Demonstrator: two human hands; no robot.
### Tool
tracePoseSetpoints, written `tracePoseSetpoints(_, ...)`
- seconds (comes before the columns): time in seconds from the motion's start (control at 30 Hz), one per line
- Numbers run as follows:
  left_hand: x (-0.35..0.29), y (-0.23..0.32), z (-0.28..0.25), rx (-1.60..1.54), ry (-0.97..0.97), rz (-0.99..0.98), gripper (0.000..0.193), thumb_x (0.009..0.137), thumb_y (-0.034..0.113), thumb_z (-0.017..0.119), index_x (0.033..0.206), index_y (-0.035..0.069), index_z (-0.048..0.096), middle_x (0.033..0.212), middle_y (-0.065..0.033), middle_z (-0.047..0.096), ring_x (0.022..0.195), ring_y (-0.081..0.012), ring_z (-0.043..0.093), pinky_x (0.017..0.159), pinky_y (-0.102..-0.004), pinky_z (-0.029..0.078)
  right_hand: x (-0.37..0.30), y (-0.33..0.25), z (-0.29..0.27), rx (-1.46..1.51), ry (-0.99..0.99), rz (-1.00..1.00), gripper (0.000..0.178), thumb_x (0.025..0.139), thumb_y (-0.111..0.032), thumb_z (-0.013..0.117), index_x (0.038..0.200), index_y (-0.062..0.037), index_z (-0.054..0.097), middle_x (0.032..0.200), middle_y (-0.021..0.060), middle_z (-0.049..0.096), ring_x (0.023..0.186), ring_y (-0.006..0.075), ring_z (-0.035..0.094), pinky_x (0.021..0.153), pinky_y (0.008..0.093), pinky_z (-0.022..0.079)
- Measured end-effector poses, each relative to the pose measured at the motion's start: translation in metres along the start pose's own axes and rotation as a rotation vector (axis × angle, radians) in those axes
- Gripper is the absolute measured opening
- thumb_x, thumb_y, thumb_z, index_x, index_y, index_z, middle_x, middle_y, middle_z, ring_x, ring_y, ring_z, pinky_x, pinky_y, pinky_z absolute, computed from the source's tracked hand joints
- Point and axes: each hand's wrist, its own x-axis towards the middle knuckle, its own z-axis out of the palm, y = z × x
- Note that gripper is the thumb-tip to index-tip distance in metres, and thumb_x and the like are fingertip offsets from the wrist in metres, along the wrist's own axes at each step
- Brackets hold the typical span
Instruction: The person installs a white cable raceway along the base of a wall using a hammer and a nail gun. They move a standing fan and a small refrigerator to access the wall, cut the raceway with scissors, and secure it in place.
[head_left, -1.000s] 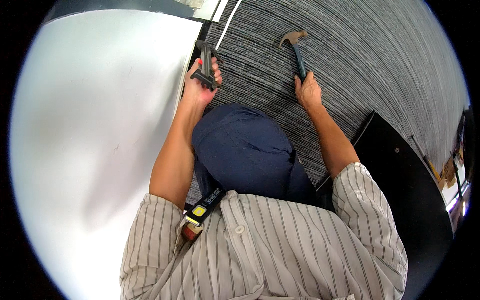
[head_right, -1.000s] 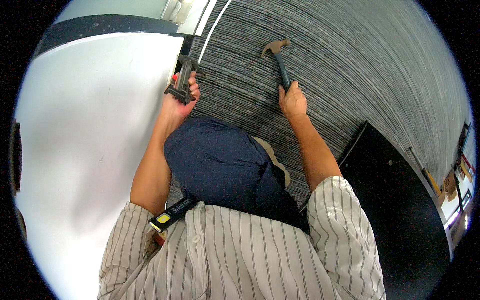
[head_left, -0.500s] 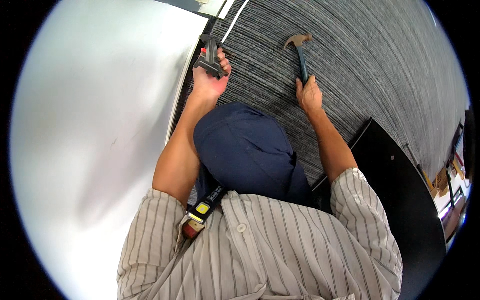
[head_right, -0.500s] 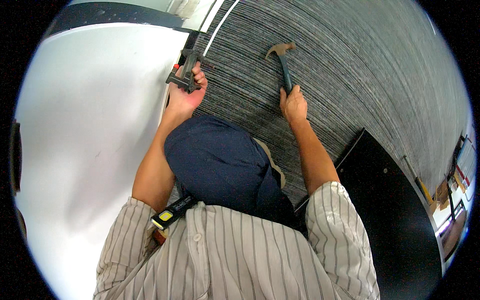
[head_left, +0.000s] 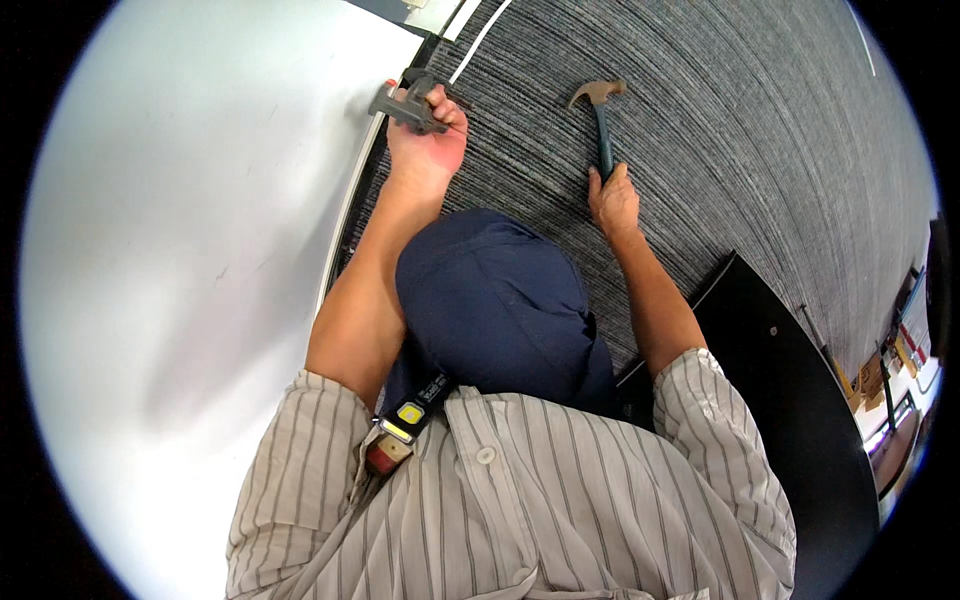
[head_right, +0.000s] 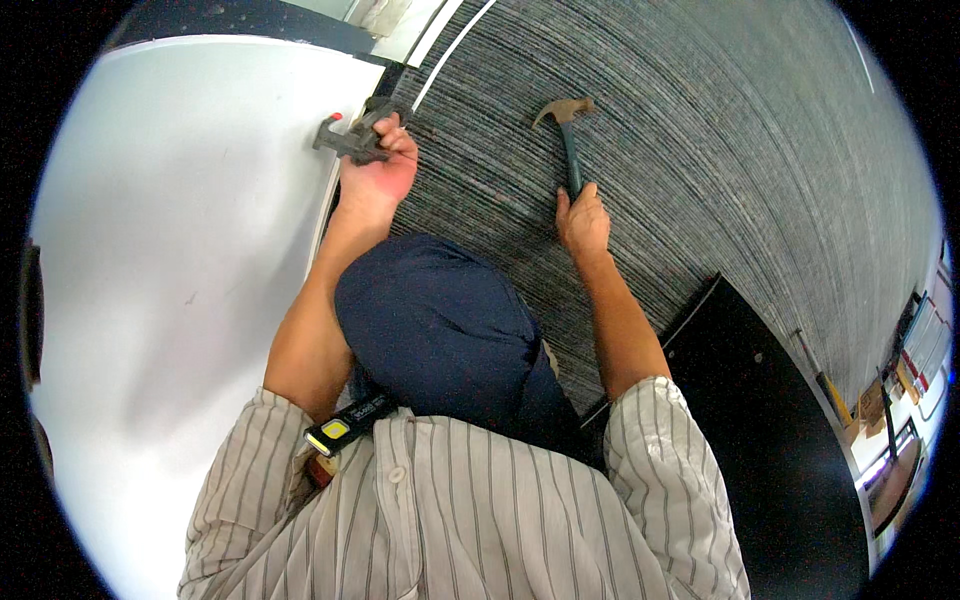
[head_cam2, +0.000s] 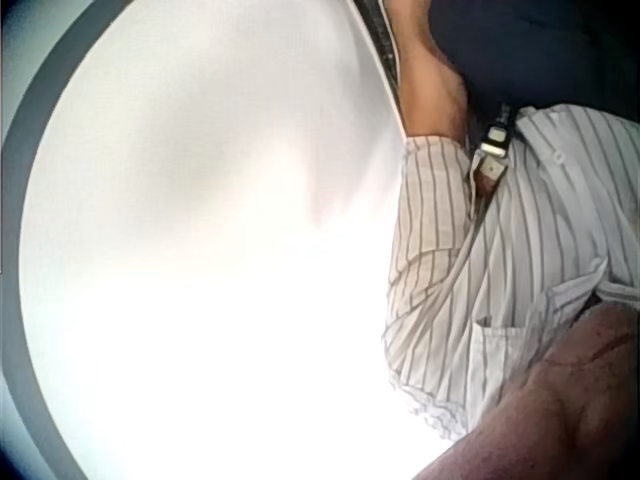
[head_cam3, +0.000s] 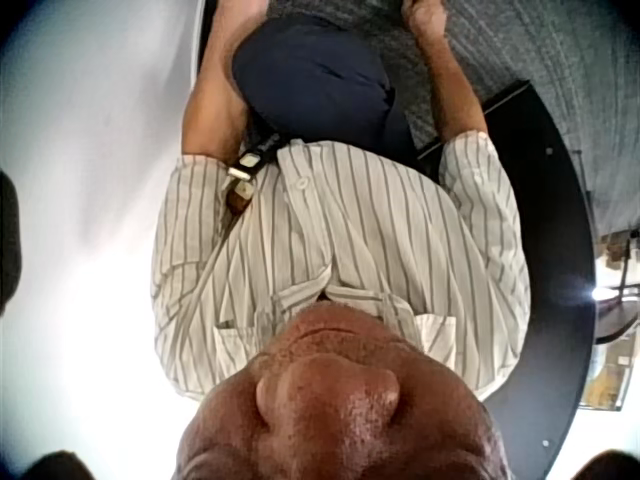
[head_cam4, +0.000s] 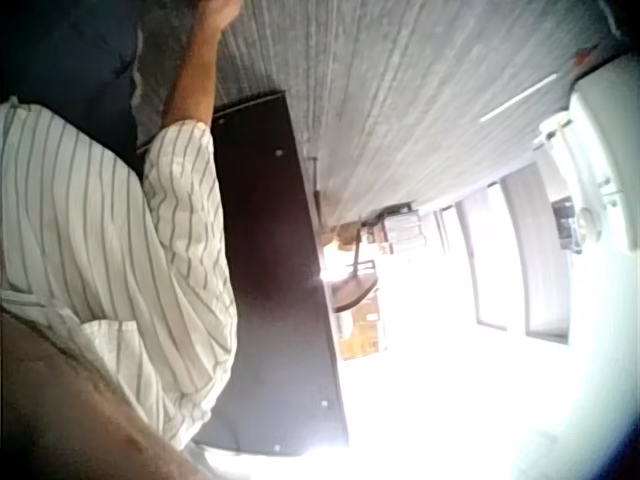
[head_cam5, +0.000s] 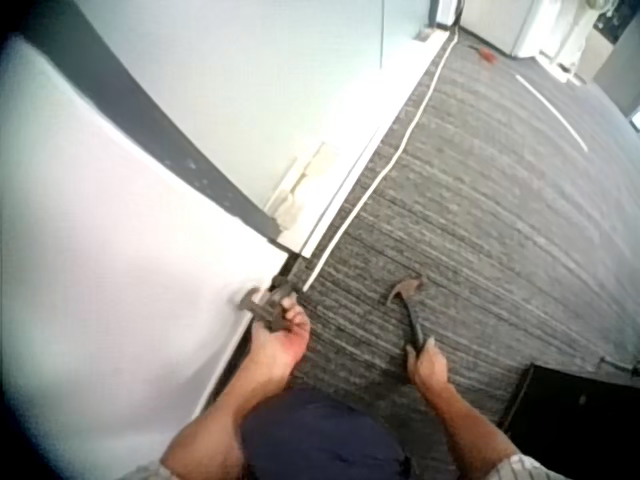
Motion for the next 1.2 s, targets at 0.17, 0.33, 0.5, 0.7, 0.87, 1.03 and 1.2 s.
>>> tracePoseSetpoints(0.17, 0.016, 0.025, 0.020, -0.043, 0.087, 0.004, 0.025, 0.096, 0.023, 0.041, 0.097, -0.002, 0.042, 0.064, -0.0038, 0.052, 0.051, -0.0146, 0.045, 0.052, -0.0242, 0.042, -0.001, 0.000, 0.004, 0.019, 0.002, 0.002, 0.044, 0.093, -0.041, 0.056, 0.099, 0.0014, 0.043, 0.089, 0.0290, 0.062, 0.081, 0.0461, 0.063, 0.073, 0.0510, 0.052)
tracePoseSetpoints(0.33, 0.028, 0.039, 0.010, -0.056, 0.117, -0.058, 0.048, 0.095, 0.022, 0.042, 0.126, -0.011, 0.028, 0.062, -0.0048, 0.052, 0.050, -0.0159, 0.046, 0.053, -0.0249, 0.044, 0.006, -0.005, 0.017, 0.062, 0.035, 0.095, 0.045, 0.093, -0.041, 0.056, 0.099, 0.0024, 0.045, 0.093, 0.0290, 0.061, 0.086, 0.0465, 0.061, 0.077, 0.0518, 0.050)
tracePoseSetpoints(0.5, 0.017, 0.044, -0.010, -0.070, 0.168, -0.149, 0.061, 0.095, 0.029, 0.040, 0.136, -0.013, 0.024, 0.073, -0.0096, 0.056, 0.059, -0.0196, 0.052, 0.056, -0.0291, 0.048, 0.011, 0.002, 0.035, 0.049, 0.039, 0.152, 0.047, 0.094, -0.042, 0.057, 0.101, 0.0029, 0.044, 0.096, 0.0303, 0.060, 0.087, 0.0462, 0.061, 0.078, 0.0514, 0.051)
tracePoseSetpoints(0.7, 0.034, 0.050, -0.032, -0.129, 0.170, -0.280, 0.035, 0.090, 0.035, 0.052, 0.096, 0.000, 0.054, 0.084, -0.0170, 0.060, 0.064, -0.0240, 0.059, 0.055, -0.0301, 0.052, 0.013, 0.010, 0.040, 0.002, 0.063, 0.094, 0.048, 0.094, -0.043, 0.055, 0.101, 0.0032, 0.044, 0.095, 0.0315, 0.061, 0.091, 0.0463, 0.061, 0.080, 0.0512, 0.051)
tracePoseSetpoints(0.87, 0.035, 0.063, -0.049, 0.107, 0.039, -0.353, 0.028, 0.090, 0.042, 0.049, 0.082, 0.016, 0.053, 0.078, -0.0115, 0.060, 0.062, -0.0183, 0.056, 0.049, -0.0270, 0.041, 0.012, 0.009, 0.037, -0.030, 0.082, 0.106, 0.050, 0.095, -0.046, 0.053, 0.098, 0.0033, 0.044, 0.090, 0.0314, 0.062, 0.092, 0.0479, 0.061, 0.081, 0.0516, 0.050)
tracePoseSetpoints(1.03, 0.015, 0.072, -0.031, 0.304, -0.095, -0.405, 0.026, 0.089, 0.034, 0.048, 0.079, 0.010, 0.043, 0.072, -0.0046, 0.049, 0.054, -0.0132, 0.040, 0.045, -0.0264, 0.027, 0.003, 0.004, 0.035, -0.021, 0.016, 0.103, 0.050, 0.095, -0.047, 0.052, 0.101, 0.0028, 0.043, 0.096, 0.0330, 0.062, 0.096, 0.0477, 0.061, 0.083, 0.0511, 0.050)
tracePoseSetpoints(1.2, 0.024, 0.071, -0.018, 0.401, 0.007, -0.400, 0.031, 0.093, 0.033, 0.046, 0.081, 0.004, 0.045, 0.070, -0.0037, 0.047, 0.045, -0.0086, 0.034, 0.039, -0.0225, 0.021, 0.023, 0.006, 0.006, -0.241, -0.112, 0.100, 0.047, 0.092, -0.036, 0.056, 0.111, 0.0065, 0.049, 0.105, 0.0304, 0.064, 0.102, 0.0447, 0.062, 0.087, 0.0485, 0.051)
